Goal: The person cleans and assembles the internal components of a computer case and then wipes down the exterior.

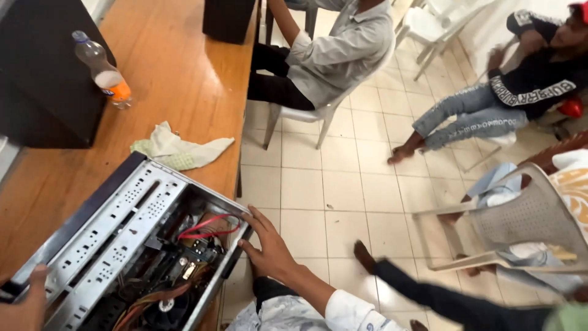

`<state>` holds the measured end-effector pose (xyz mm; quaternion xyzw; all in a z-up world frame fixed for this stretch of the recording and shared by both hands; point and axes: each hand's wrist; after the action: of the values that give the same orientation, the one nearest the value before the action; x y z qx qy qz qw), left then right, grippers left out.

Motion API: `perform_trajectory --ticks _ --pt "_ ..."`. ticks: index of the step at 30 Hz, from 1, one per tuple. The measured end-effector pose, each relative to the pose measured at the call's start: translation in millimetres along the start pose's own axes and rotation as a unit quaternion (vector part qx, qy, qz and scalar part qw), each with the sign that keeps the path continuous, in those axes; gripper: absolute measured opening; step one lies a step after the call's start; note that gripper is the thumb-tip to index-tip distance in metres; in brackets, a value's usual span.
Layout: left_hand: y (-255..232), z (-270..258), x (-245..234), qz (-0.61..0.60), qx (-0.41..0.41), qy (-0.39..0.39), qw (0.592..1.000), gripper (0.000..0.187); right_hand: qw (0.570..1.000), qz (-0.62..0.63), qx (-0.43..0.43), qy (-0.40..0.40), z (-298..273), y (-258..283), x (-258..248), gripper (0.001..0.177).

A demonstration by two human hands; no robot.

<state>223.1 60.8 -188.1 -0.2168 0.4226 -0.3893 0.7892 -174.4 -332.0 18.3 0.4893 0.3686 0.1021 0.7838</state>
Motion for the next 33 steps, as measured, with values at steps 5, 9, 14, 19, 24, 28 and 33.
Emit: perform_trajectory --ticks 5,9,14,19,24,28,33 --pt "-47 19 -17 0.072 0.115 0.064 0.989 0.043 1.0 0.02 0.003 0.006 -5 1 2 0.061" --pt "-76 11 -5 0.059 0.088 0.087 0.991 0.049 1.0 0.002 -0.006 -0.014 -9 -3 7 0.064" --pt "-99 8 -31 -0.008 0.042 0.088 0.995 0.056 0.993 -0.106 -0.046 0.007 -6 1 20 0.057" --pt "-230 -12 -85 0.152 0.243 -0.018 0.958 0.056 0.985 -0.16 -0.057 0.034 -5 12 28 0.058" --pt "-304 -55 -105 -0.113 0.002 0.11 0.987 0.033 0.972 -0.195 -0.134 -0.015 -5 -25 65 0.055" --pt "-300 -83 -114 -0.049 0.011 0.152 0.987 0.03 0.972 -0.162 -0.17 0.015 -4 -17 62 0.034" --pt "-304 -94 -118 -0.029 0.005 0.27 0.962 0.039 0.974 -0.182 -0.134 0.029 -2 -5 56 0.03"
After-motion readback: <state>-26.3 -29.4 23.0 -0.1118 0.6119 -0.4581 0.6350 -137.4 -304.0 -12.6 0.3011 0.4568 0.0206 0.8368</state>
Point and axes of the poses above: each hand's wrist, its own z-axis towards the middle knuckle, its own x-axis out of the palm, y = z × x, and after that the axes turned 13 degrees about -y, right-handed
